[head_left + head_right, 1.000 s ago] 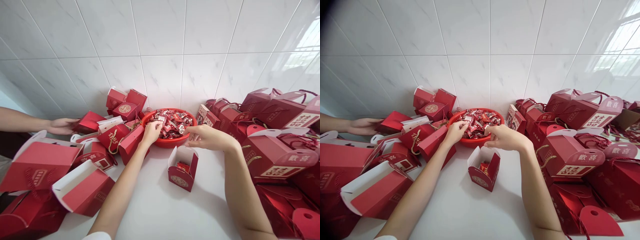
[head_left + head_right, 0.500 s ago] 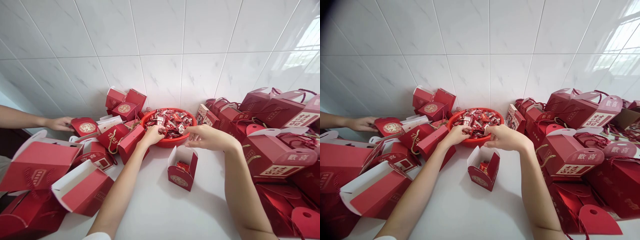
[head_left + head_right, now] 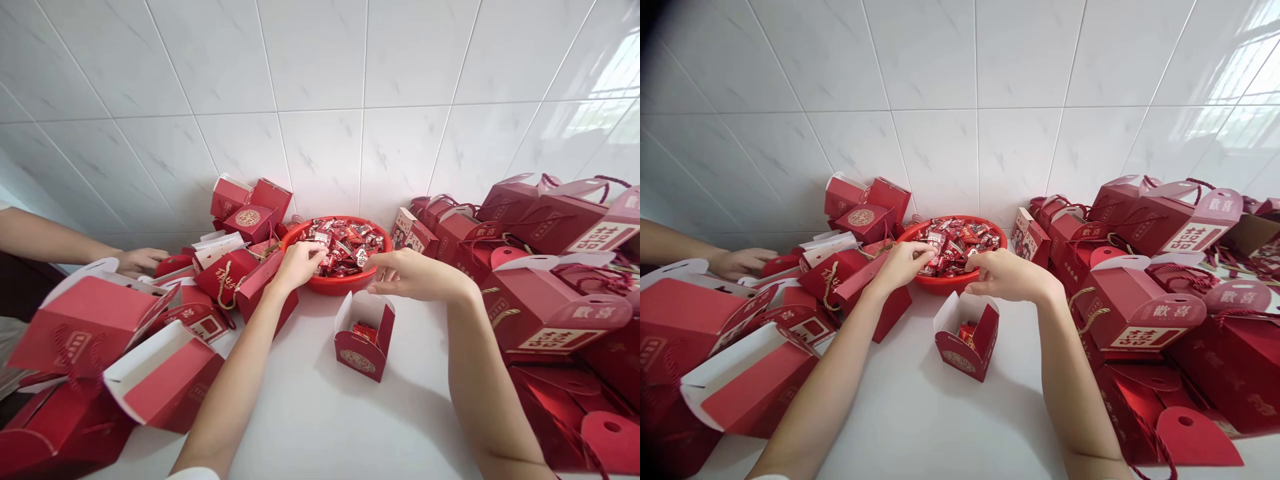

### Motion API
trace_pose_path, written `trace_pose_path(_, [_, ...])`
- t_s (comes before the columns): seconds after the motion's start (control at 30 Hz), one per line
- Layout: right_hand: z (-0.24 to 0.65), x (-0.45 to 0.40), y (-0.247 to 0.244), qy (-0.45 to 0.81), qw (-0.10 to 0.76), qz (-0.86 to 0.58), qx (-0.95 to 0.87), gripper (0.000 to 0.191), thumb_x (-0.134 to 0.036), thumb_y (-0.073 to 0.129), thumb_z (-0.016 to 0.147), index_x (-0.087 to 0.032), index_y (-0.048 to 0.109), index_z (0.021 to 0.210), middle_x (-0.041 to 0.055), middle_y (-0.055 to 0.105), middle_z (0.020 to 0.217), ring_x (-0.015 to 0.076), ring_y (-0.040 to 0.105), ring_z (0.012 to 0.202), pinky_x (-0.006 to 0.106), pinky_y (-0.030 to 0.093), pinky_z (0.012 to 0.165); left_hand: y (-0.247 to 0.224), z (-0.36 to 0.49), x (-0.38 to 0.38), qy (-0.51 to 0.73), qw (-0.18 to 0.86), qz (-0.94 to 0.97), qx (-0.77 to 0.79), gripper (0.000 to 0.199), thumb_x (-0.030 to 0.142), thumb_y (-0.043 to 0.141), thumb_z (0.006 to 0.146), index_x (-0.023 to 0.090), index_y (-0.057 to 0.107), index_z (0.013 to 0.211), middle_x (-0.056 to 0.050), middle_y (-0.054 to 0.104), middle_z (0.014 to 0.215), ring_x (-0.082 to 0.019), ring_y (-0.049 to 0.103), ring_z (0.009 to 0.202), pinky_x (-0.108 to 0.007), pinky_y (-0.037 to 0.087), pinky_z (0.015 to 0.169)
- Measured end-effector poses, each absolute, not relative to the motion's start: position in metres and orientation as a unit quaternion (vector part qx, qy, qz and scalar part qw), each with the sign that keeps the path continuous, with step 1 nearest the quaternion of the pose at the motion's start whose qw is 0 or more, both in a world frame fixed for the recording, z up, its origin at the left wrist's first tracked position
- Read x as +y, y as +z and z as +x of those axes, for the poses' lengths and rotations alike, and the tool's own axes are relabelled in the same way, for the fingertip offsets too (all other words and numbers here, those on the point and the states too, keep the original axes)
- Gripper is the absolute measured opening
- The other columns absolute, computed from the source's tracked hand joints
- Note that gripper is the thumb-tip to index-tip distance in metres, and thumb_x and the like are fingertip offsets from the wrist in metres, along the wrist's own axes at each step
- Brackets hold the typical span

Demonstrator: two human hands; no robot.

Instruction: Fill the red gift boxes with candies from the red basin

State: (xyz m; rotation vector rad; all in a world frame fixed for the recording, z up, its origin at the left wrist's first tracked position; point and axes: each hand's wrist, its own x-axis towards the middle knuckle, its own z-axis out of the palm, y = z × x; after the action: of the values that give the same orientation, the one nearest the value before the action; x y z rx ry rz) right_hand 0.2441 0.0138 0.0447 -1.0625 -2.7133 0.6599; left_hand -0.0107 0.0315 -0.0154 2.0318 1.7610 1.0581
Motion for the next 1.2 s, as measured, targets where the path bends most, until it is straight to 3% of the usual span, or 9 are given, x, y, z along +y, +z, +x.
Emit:
trace_pose_path(0.1, [0.240,0.015,0.042,0.219,0.136,-0.373,-0.891,0.028,-0.044,0.053,0.095,-0.020,0.065,0.104,0.0055,0.071,0.088,0.0204,0.064,0.078,0.029,0.045,0.071,-0.006,-0.005,0.024,0.440,0.195,0.695,0.534,0.033,0.038,0.060,0.084,0.016,0.079,0.099,-0.008,0.078,0.107,-0.025,0.070,0.096,-0.034,0.054,0.088])
trace_pose_path(0.2, [0.233,0.018,0.037,0.224,0.222,-0.382,-0.869,0.039,-0.050,0.041,0.100,-0.019,0.065,0.105,0.0042,0.068,0.084,0.0179,0.061,0.074,0.029,0.044,0.068,0.003,0.006,0.011,0.469,0.255,0.697,0.478,0.039,0.044,0.064,0.083,0.016,0.077,0.106,-0.009,0.076,0.107,-0.022,0.069,0.086,-0.033,0.057,0.075])
trace_pose_path(0.3, [0.228,0.022,0.033,0.281,0.262,-0.343,-0.857,0.036,-0.048,0.046,0.098,-0.018,0.066,0.101,0.0029,0.065,0.079,0.0153,0.058,0.068,0.027,0.044,0.062,0.011,0.016,-0.004,0.450,0.290,0.706,0.465,0.039,0.044,0.065,0.084,0.017,0.076,0.110,-0.009,0.074,0.107,-0.021,0.068,0.082,-0.030,0.056,0.067])
trace_pose_path(0.4, [0.231,0.022,0.034,0.317,0.268,-0.312,-0.854,0.028,-0.041,0.055,0.093,-0.016,0.067,0.088,0.0032,0.066,0.075,0.0144,0.058,0.066,0.026,0.043,0.060,0.016,0.019,-0.013,0.397,0.299,0.730,0.469,0.039,0.044,0.062,0.087,0.018,0.074,0.113,-0.008,0.075,0.107,-0.022,0.068,0.091,-0.031,0.056,0.075])
trace_pose_path(0.57, [0.236,0.016,0.042,0.273,0.172,-0.309,-0.895,0.021,-0.028,0.057,0.088,-0.015,0.070,0.079,0.0021,0.066,0.067,0.0128,0.055,0.060,0.025,0.041,0.060,0.021,0.014,-0.021,0.248,0.263,0.790,0.495,0.036,0.047,0.057,0.091,0.020,0.076,0.106,-0.005,0.075,0.105,-0.022,0.066,0.091,-0.030,0.052,0.079])
trace_pose_path(0.7, [0.231,0.012,0.042,0.254,0.098,-0.268,-0.924,0.016,-0.021,0.058,0.086,-0.016,0.074,0.086,0.0036,0.073,0.080,0.0144,0.061,0.070,0.025,0.043,0.065,0.022,0.014,-0.027,0.142,0.240,0.823,0.494,0.032,0.041,0.055,0.089,0.021,0.078,0.098,-0.004,0.073,0.098,-0.021,0.064,0.089,-0.028,0.048,0.077])
trace_pose_path(0.83, [0.230,0.011,0.039,0.262,0.070,-0.257,-0.928,0.020,-0.019,0.058,0.086,-0.016,0.075,0.096,0.0051,0.074,0.088,0.0156,0.064,0.075,0.025,0.044,0.066,0.023,0.016,-0.030,0.033,0.275,0.836,0.473,0.032,0.038,0.052,0.088,0.017,0.076,0.089,-0.002,0.069,0.079,-0.017,0.059,0.072,-0.026,0.042,0.065])
trace_pose_path(1.1, [0.242,0.013,0.036,0.275,0.002,-0.315,-0.908,0.032,-0.016,0.065,0.077,-0.017,0.071,0.108,0.0057,0.073,0.090,0.0198,0.067,0.081,0.027,0.049,0.067,0.029,0.010,-0.039,-0.015,0.255,0.808,0.532,0.031,0.048,0.063,0.077,0.019,0.071,0.068,0.001,0.054,0.057,-0.014,0.048,0.056,-0.028,0.029,0.051])
trace_pose_path(1.2, [0.240,0.013,0.038,0.266,-0.004,-0.349,-0.899,0.032,-0.012,0.065,0.076,-0.017,0.071,0.107,0.0054,0.072,0.090,0.0204,0.068,0.083,0.027,0.050,0.068,0.031,0.009,-0.044,-0.025,0.240,0.803,0.545,0.030,0.047,0.063,0.077,0.020,0.071,0.068,0.000,0.057,0.060,-0.016,0.051,0.061,-0.027,0.032,0.053])
